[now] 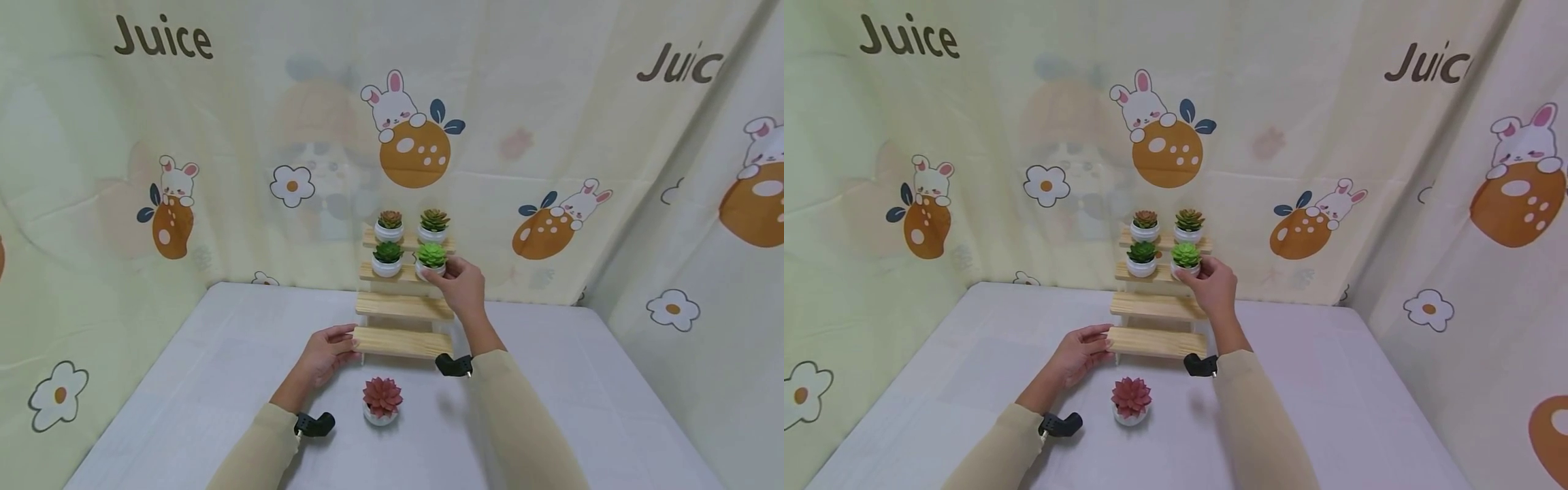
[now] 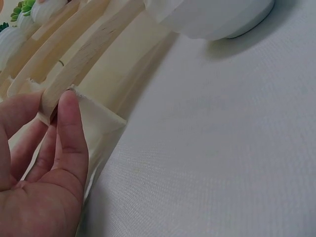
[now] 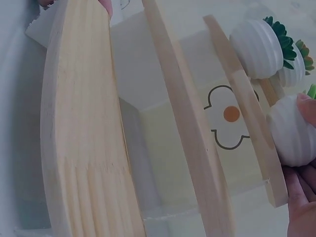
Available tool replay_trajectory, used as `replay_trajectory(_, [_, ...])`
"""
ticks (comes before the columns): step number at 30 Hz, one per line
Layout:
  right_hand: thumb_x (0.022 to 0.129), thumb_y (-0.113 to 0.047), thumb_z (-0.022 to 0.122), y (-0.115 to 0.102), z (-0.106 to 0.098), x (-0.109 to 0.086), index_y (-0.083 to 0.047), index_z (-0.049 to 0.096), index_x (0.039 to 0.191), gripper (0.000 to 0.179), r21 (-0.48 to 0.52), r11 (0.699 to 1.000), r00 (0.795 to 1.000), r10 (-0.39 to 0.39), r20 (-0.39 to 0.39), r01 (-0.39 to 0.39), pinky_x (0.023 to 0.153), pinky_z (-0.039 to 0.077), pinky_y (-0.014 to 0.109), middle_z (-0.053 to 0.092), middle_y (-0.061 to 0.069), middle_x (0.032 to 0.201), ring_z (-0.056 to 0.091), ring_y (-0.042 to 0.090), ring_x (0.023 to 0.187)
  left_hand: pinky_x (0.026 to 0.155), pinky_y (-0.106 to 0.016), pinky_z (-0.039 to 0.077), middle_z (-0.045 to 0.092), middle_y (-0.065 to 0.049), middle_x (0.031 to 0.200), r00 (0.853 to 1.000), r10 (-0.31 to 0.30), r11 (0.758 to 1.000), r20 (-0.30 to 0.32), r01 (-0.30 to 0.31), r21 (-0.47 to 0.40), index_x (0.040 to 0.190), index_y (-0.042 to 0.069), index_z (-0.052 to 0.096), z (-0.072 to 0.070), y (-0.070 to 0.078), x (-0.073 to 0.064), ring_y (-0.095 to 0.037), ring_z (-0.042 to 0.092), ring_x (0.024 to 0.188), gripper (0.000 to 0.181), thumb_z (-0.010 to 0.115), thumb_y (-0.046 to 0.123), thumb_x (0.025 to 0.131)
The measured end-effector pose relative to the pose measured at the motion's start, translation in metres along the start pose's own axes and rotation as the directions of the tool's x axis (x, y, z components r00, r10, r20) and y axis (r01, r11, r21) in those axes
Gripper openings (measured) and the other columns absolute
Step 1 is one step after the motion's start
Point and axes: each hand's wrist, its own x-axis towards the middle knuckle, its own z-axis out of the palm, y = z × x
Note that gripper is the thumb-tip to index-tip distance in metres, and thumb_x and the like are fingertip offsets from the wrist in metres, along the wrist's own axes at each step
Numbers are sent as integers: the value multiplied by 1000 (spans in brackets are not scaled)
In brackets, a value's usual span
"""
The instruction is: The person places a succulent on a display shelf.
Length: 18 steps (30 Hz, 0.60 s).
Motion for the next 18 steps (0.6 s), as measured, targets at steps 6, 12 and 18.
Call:
replay_trajectory(6, [83, -36, 86, 0, 0, -1, -7, 68, 131, 59, 11, 1000, 1000, 1, -6, -1, 100, 59, 45, 72, 14, 125, 70, 27, 115, 85, -34, 65, 69, -14, 111, 1000, 2, 1000, -1, -2, 2, 137, -1, 62, 1, 0, -1, -18, 71, 91, 43, 67, -4, 95])
replay_trajectory(12, [84, -36, 86, 0, -1, -2, -6, 67, 133, 60, 19, 1000, 1000, 2, -3, -2, 101, 59, 45, 72, 16, 127, 69, 28, 117, 83, -33, 65, 69, -13, 111, 1000, -2, 1000, -5, 2, 4, 138, -1, 61, 1, 0, -2, -18, 71, 90, 44, 67, -4, 95])
replay_trajectory(18, [84, -37, 85, -1, 0, -1, -8, 68, 132, 59, 7, 1000, 1000, -3, 2, 3, 100, 59, 45, 72, 15, 127, 70, 28, 116, 81, -32, 65, 68, -14, 111, 1000, 13, 1000, 5, -13, 8, 138, -2, 61, -1, 0, -1, -18, 71, 90, 44, 67, -5, 95])
